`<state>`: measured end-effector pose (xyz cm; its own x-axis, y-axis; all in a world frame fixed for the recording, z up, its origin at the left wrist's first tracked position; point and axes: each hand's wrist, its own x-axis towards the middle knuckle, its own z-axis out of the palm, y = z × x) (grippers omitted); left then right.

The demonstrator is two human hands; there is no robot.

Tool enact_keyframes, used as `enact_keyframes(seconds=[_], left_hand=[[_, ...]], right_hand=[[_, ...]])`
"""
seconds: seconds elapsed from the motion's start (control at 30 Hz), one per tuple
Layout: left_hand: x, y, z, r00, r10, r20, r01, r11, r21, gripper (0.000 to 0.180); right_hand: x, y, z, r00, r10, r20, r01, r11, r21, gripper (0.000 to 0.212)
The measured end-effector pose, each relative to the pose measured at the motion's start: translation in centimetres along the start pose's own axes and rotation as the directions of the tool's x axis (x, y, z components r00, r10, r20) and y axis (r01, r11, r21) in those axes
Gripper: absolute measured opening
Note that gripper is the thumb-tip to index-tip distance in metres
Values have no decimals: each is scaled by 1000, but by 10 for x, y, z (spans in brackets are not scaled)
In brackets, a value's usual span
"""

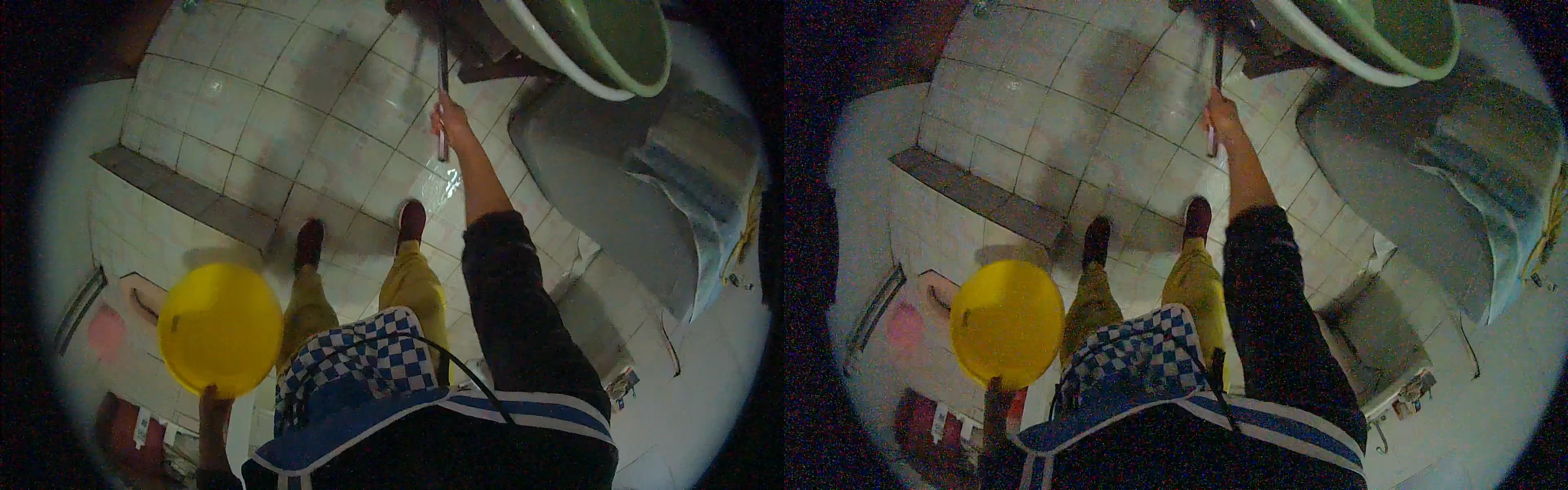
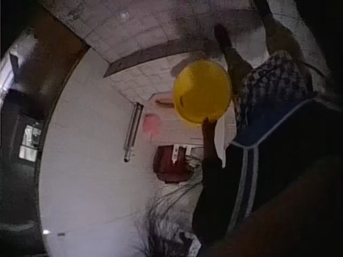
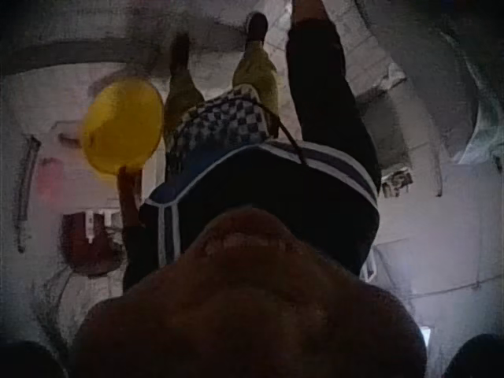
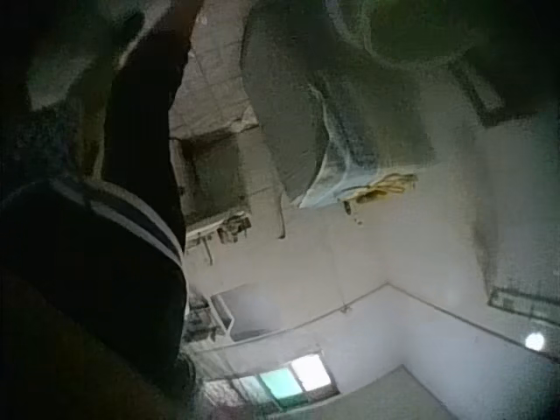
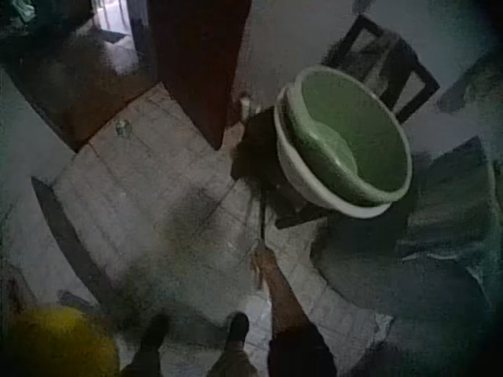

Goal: The person sweeps a tiled bathroom floor using a broom while holding a yellow basin. They repeatedly pour water from the basin onto the floor and continue sweeping the wet area.

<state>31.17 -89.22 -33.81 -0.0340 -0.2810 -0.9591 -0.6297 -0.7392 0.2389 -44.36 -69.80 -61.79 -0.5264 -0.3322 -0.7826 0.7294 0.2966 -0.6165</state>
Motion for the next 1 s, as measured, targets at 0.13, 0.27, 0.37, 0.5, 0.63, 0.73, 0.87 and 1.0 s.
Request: enact_keyframes(seconds=[0.13,0.27,0.37,0.5,0.63,0.73,0.87,1.0], left_hand=[[-18,54,77,995,-95,-23,77,908,-411,48],[-35,62,109,998,-51,-30,33,899,-436,50],[-36,69,114,999,9,31,6,900,-435,52],[-42,71,96,992,-33,126,89,875,-476,51],[-27,35,24,997,-45,67,71,884,-462,48],[-42,58,0,989,56,134,5,909,-418,44],[-48,72,-52,995,16,102,15,956,-294,43],[-42,83,-72,946,172,276,-93,957,-276,38]], right_hand=[[-11,11,38,999,2,-33,7,963,270,44],[-71,26,96,982,134,-130,-51,862,504,45],[-97,48,116,987,154,52,-153,780,607,44],[-148,66,155,962,223,161,-273,719,638,44],[-206,76,190,941,304,146,-328,721,610,43],[-242,116,161,964,227,134,-260,729,633,42],[-293,182,68,971,215,104,-239,856,458,39],[-386,190,-6,903,416,-108,-379,890,253,39]])
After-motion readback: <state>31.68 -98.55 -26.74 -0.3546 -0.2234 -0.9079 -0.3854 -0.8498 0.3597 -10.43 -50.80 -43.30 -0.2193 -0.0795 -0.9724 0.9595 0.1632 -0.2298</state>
